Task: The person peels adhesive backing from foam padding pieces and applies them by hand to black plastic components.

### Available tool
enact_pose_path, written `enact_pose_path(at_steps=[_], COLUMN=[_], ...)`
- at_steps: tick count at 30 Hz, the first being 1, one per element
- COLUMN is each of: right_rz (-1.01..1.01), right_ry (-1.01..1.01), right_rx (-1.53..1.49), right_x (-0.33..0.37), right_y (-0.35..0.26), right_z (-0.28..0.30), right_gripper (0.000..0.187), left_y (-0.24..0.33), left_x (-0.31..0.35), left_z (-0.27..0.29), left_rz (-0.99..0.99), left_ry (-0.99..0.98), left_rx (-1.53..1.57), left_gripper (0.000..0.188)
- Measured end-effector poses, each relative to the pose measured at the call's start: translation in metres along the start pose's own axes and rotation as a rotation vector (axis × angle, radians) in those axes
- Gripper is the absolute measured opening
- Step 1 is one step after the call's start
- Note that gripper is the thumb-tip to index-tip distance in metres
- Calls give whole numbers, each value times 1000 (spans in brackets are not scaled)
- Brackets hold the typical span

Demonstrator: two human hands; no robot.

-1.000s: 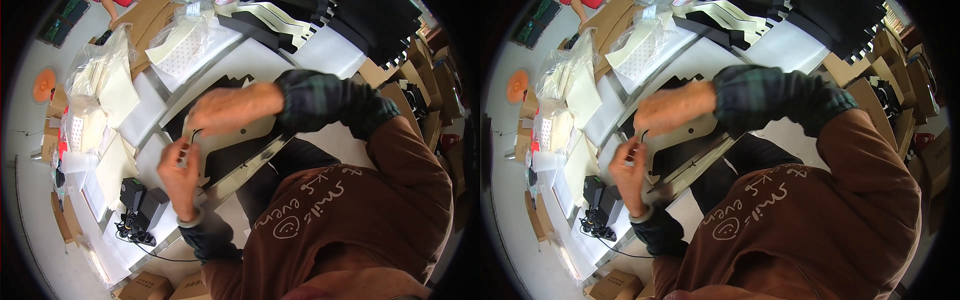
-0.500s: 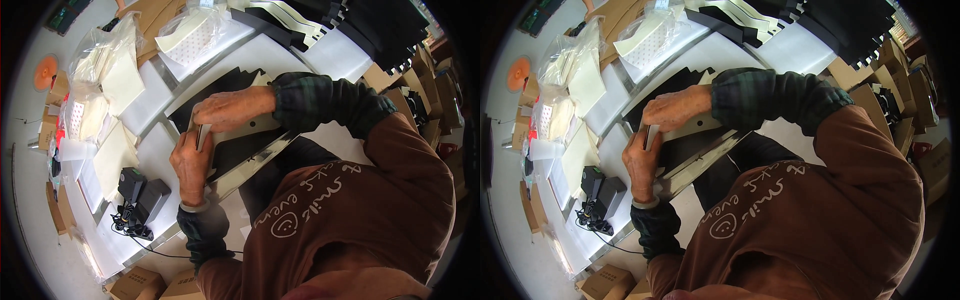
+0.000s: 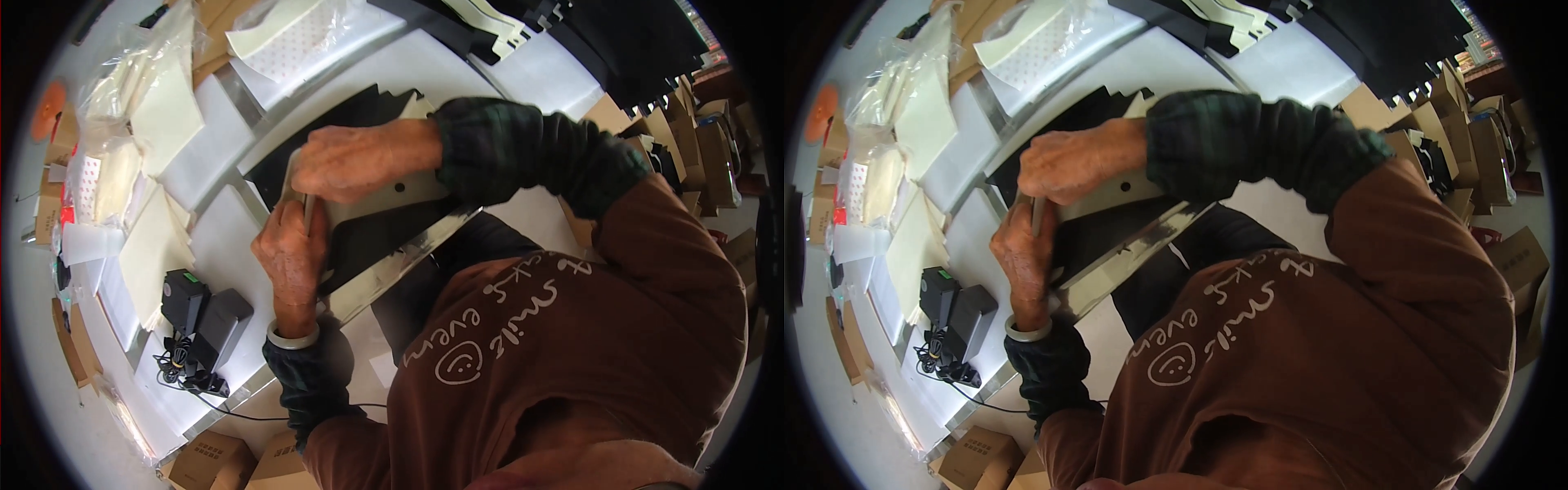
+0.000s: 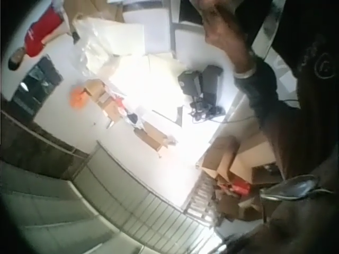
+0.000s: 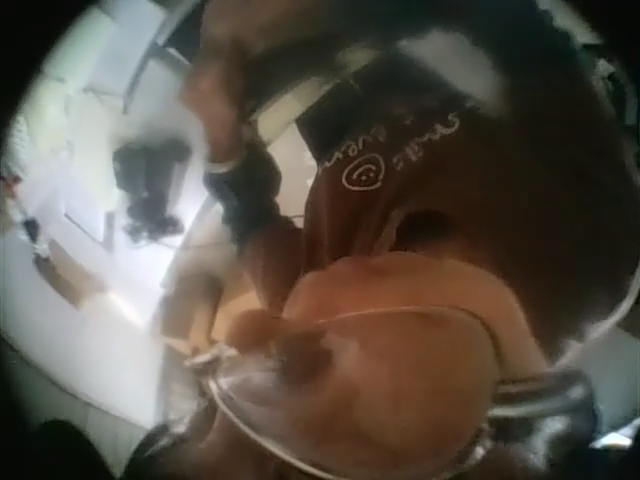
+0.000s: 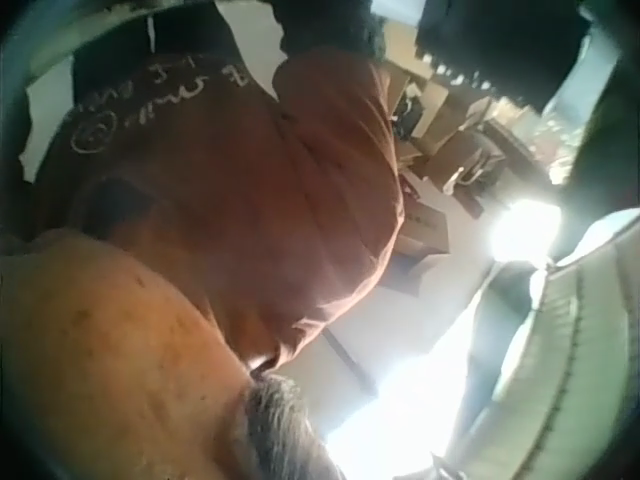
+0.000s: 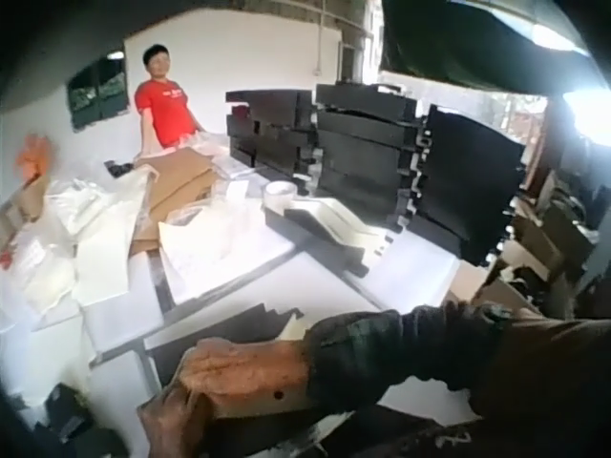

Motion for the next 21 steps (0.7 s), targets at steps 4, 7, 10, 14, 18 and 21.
enact_pose_path(at_steps=[4,7,10,14,18,21], right_rz=[-69,29,189,-97,-82,-277], right_ry=[3,139,292,38,116,-80], right_rx=[8,-48,-115,-5,-59,78], right_x=[0,14,22,12,43,74], right_y=[1,1,-8,-3,5,-9], right_z=[-5,-2,0,1,5,21], right_gripper=[13,16,18,17,18,20], left_y=[-2,-1,2,1,-9,-8], left_x=[7,12,15,17,23,26], left_z=[2,11,15,12,13,17], left_rz=[16,-10,10,-40,-28,8], left_ry=[53,47,56,32,62,35], left_rx=[31,178,141,92,225,154], left_gripper=[18,17,27,30,36,40])
Point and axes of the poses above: each hand's wrist, its own x-axis away from the middle knuckle, its own z-axis out of the back of the hand, y = z × x, the point moved 3 cm from there along -x, towards the middle knuckle, and after that the axes turned 8 degrees about -x, right-handed, at the moved point
